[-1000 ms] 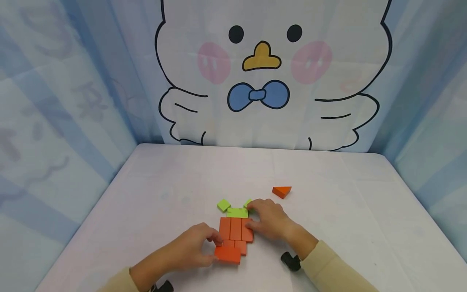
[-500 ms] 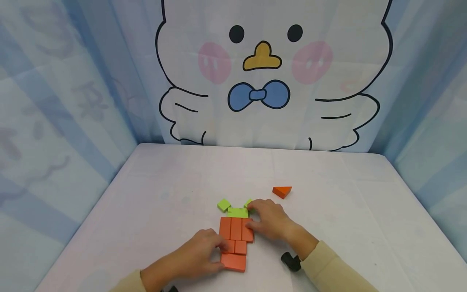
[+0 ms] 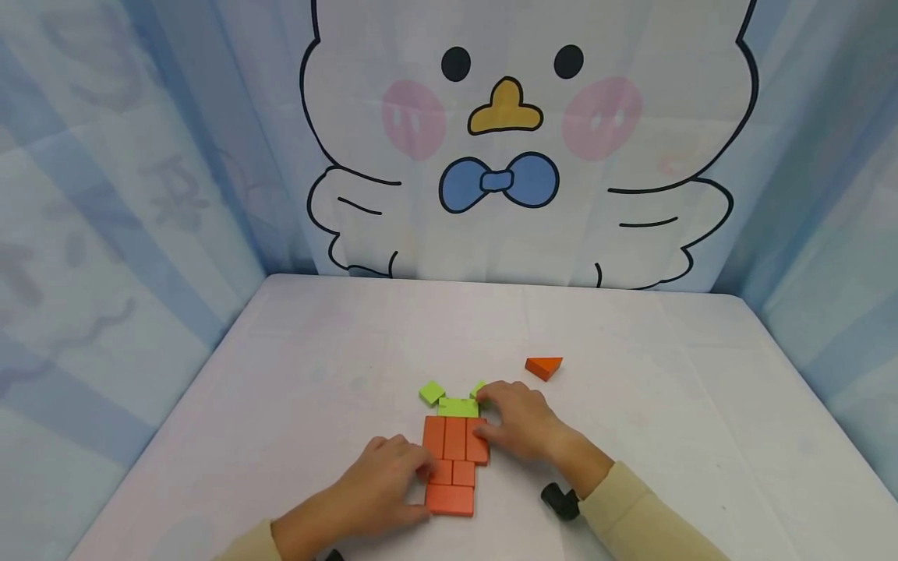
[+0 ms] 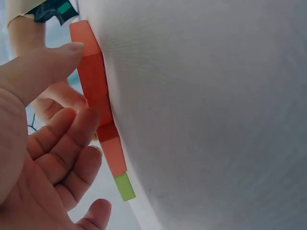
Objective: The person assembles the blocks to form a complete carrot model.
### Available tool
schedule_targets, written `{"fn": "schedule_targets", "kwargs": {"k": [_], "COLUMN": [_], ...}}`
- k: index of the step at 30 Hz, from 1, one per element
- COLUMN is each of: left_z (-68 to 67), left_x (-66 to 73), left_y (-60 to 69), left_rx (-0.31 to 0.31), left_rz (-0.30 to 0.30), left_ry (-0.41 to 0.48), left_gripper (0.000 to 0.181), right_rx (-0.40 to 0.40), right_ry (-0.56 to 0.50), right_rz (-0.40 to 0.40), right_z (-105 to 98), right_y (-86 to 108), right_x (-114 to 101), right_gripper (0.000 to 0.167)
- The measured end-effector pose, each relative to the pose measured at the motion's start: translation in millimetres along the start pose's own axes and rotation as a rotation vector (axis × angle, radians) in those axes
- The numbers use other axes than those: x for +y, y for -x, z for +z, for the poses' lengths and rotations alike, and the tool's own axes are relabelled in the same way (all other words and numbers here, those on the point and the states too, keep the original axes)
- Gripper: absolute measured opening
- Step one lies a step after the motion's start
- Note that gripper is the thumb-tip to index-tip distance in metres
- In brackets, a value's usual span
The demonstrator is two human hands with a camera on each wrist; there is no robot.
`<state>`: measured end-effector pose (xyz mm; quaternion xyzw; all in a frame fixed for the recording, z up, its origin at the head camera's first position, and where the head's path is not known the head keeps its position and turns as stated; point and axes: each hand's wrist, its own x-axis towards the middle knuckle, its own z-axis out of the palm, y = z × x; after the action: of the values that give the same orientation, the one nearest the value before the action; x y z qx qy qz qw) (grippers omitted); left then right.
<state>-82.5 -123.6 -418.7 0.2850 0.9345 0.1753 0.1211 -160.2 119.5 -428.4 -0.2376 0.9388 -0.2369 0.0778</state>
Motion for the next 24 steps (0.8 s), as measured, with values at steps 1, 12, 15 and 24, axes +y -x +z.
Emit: {"fn": "schedule_targets", "kwargs": {"k": [1, 12, 15, 24], "left_z": [0.2, -0.6, -0.8, -7.8], "left_x": [-0.1, 4.3, 6.0, 5.4], "left_y": [0.1, -2.6, -3.8, -5.9], "left_rx": [0.000, -0.022, -0.017, -0.020], "left_rz": [-0.002, -0.038, -0.049, -0.068], "left_ry": [-0.005, 0.009, 0.005, 0.054], "left_gripper": [0.038, 0.037, 0.036, 0.037], "right_rx": [0.000, -0.005, -0.003, 0.019], "right_ry": [0.001, -0.005, -0.002, -0.015], "right_rz": [0.001, 0.006, 0.008, 0.002], "right_z": [-0.1, -1.4, -1.4, -9.5], "right_y": [0.0, 0.5, 0.4, 1.4], "right_x": [-0.1, -1.0, -0.5, -0.9], "right_gripper": [0.038, 0.039, 0.039, 0.039]}}
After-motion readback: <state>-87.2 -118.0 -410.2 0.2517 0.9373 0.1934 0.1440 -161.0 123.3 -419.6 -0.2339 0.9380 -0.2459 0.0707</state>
